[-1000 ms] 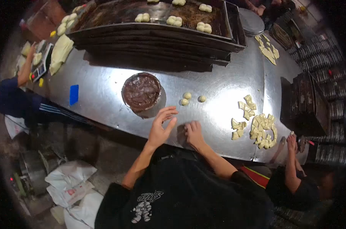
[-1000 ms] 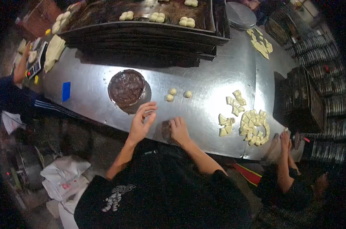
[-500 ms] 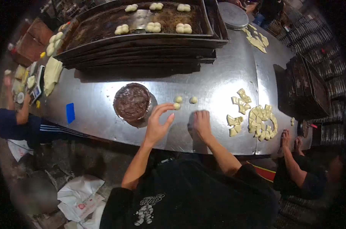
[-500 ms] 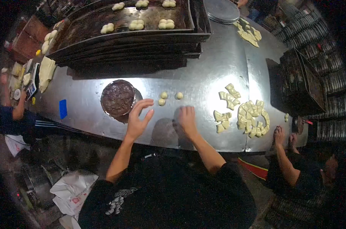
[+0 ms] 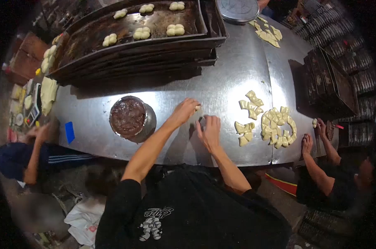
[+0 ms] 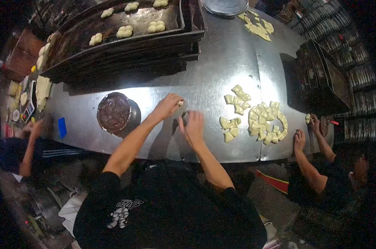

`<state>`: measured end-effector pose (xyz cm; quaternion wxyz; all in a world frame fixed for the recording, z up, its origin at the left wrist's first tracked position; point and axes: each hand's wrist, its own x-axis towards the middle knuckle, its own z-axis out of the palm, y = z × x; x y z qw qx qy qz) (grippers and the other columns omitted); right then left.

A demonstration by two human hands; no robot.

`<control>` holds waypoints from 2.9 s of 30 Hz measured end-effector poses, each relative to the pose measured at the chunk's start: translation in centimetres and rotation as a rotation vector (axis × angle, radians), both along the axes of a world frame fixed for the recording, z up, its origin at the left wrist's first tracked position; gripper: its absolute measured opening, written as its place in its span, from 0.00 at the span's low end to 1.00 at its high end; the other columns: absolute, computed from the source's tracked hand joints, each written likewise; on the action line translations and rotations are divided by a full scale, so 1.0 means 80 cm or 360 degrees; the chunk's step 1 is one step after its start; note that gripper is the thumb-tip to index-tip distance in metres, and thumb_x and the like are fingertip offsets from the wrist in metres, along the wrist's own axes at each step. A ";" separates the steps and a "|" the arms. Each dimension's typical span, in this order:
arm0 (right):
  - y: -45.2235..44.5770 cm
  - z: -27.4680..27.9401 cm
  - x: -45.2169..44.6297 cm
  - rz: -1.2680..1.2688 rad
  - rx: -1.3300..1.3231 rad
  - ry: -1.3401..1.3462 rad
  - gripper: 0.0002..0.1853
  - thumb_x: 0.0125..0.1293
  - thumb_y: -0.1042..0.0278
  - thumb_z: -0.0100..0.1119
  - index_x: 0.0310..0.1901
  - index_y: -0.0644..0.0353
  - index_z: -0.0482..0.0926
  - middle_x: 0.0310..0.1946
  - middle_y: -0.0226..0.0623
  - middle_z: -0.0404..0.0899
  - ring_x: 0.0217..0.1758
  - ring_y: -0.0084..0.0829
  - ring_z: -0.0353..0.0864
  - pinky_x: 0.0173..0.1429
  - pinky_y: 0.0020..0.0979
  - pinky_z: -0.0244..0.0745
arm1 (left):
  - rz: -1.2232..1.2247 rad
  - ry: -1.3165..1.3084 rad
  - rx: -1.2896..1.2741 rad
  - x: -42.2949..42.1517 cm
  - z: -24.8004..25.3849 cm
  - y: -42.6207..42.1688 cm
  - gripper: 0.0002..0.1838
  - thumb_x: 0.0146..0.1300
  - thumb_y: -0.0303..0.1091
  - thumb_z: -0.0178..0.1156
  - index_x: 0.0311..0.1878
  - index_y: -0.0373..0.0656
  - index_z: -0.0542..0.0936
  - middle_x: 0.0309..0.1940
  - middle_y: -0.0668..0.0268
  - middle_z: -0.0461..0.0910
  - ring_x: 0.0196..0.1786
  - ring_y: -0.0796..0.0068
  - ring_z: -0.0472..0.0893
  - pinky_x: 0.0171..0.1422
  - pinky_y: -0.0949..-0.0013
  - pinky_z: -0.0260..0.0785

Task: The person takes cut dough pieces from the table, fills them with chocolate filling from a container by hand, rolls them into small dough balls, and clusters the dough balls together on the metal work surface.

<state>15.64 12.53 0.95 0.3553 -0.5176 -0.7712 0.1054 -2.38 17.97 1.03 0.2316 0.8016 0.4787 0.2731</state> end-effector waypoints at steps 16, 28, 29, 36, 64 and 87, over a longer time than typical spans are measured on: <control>0.019 0.117 -0.066 0.0760 -0.1276 0.0865 0.21 0.69 0.66 0.66 0.61 0.62 0.79 0.58 0.39 0.80 0.59 0.31 0.78 0.61 0.30 0.74 | 0.0956 -0.2029 -0.0601 -0.027 0.067 -0.142 0.15 0.72 0.31 0.62 0.57 0.34 0.77 0.51 0.62 0.81 0.51 0.74 0.82 0.59 0.69 0.76; -0.054 0.086 -0.153 0.0927 -0.2969 0.1686 0.20 0.74 0.67 0.59 0.64 0.62 0.74 0.57 0.34 0.79 0.62 0.30 0.76 0.68 0.35 0.72 | 0.1667 -0.1384 -0.0127 -0.067 0.072 -0.279 0.11 0.70 0.33 0.64 0.48 0.36 0.81 0.48 0.62 0.82 0.45 0.71 0.83 0.48 0.70 0.76; -0.055 0.088 -0.161 0.0931 -0.3091 0.1688 0.19 0.74 0.68 0.60 0.63 0.64 0.74 0.57 0.35 0.79 0.60 0.29 0.78 0.66 0.32 0.75 | 0.1707 -0.1208 -0.0033 -0.070 0.072 -0.286 0.13 0.72 0.35 0.62 0.49 0.34 0.81 0.49 0.58 0.81 0.45 0.67 0.84 0.47 0.69 0.77; 0.005 0.107 -0.248 0.1770 -0.1194 0.0095 0.14 0.70 0.71 0.62 0.54 0.66 0.80 0.39 0.43 0.86 0.44 0.38 0.85 0.51 0.34 0.80 | 0.1815 -0.1146 -0.0014 -0.116 0.070 -0.307 0.19 0.75 0.39 0.58 0.61 0.37 0.78 0.58 0.55 0.76 0.56 0.64 0.80 0.51 0.68 0.78; -0.065 0.172 -0.163 0.0912 -0.2039 0.1790 0.25 0.72 0.75 0.61 0.68 0.69 0.68 0.56 0.42 0.79 0.57 0.34 0.81 0.64 0.31 0.77 | 0.0905 -0.3023 -0.0413 -0.112 0.109 -0.224 0.25 0.80 0.43 0.48 0.74 0.43 0.66 0.57 0.68 0.77 0.59 0.74 0.78 0.65 0.65 0.74; -0.047 0.188 -0.125 0.1149 -0.0347 0.0455 0.08 0.60 0.81 0.69 0.42 0.66 0.85 0.41 0.40 0.83 0.43 0.34 0.84 0.49 0.32 0.78 | 0.0960 -0.2314 -0.0615 -0.058 0.135 -0.245 0.14 0.77 0.30 0.54 0.61 0.38 0.75 0.55 0.64 0.76 0.57 0.78 0.77 0.63 0.68 0.75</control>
